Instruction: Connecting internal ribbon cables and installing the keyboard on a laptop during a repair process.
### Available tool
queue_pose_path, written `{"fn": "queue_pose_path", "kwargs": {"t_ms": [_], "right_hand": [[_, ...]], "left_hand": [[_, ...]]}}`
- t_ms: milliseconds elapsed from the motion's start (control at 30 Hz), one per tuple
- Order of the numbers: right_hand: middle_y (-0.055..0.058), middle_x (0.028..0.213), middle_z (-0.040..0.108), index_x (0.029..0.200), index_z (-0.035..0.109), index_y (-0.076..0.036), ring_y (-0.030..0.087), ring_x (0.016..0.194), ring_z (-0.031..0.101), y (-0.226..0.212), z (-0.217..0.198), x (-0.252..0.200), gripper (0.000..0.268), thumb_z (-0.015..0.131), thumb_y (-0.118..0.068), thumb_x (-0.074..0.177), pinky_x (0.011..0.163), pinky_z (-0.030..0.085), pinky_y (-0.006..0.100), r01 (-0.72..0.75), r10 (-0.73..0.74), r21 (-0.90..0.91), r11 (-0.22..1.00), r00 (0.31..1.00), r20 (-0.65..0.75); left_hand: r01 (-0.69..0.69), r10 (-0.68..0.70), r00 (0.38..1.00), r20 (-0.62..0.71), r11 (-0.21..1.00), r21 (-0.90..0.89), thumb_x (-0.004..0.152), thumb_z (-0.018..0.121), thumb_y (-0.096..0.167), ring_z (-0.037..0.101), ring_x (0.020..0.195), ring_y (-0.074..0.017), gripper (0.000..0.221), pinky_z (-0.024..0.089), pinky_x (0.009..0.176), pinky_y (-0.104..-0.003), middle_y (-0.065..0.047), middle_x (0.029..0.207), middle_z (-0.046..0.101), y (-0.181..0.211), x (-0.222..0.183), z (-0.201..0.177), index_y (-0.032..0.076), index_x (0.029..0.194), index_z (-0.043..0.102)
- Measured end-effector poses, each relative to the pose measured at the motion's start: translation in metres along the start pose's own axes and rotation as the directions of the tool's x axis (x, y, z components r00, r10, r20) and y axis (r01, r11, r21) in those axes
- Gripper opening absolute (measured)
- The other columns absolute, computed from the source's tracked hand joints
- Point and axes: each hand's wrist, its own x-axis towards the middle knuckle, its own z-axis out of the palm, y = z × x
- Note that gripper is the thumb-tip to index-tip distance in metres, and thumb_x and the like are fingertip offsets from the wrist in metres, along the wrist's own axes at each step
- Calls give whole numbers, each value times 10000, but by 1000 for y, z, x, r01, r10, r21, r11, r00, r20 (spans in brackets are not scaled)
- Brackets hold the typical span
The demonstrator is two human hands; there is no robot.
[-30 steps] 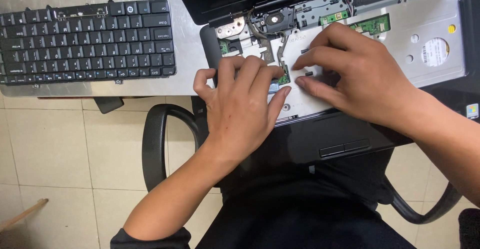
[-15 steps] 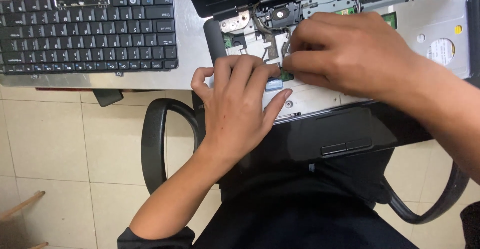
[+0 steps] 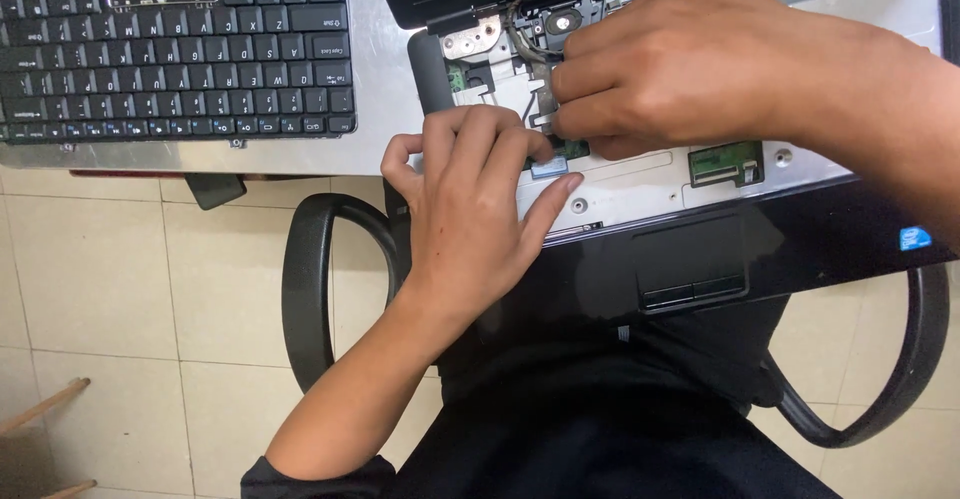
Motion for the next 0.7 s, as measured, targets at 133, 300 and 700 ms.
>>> {"fn": "queue_pose_path", "kwargs": {"t_ms": [133, 300, 700], "right_hand": [[-15, 890, 603, 993, 684, -179, 244, 879, 605, 1, -7, -1, 78, 722, -236, 956, 529, 502, 421, -2, 3, 82, 997, 1000, -15], [8, 843, 570, 988, 680, -148, 264, 802, 594, -1, -3, -1, 51, 660, -183, 1019, 592, 523, 424, 15, -6, 95, 995, 995, -103], [38, 844, 592, 1052, 710, -115, 277, 794, 599, -4, 2, -10, 88, 671, -190, 1030, 679, 445, 412, 4, 17, 143, 990, 990, -142]], "left_hand": [[16, -16, 1000, -19, 999, -35, 941, 776, 364, 520, 1093, -274, 263, 238, 895, -453, -13, 1088, 582, -1, -1, 2, 149, 994, 635], [33, -34, 999, -15, 998, -57, 927, 799, 362, 514, 1083, -268, 280, 245, 891, -457, -2, 1078, 575, -2, 0, 2, 152, 974, 620], [8, -9, 1000, -17, 1000, -27, 939, 783, 361, 507, 1100, -284, 260, 250, 887, -475, -21, 1102, 572, -3, 0, 3, 150, 1001, 644]]}}
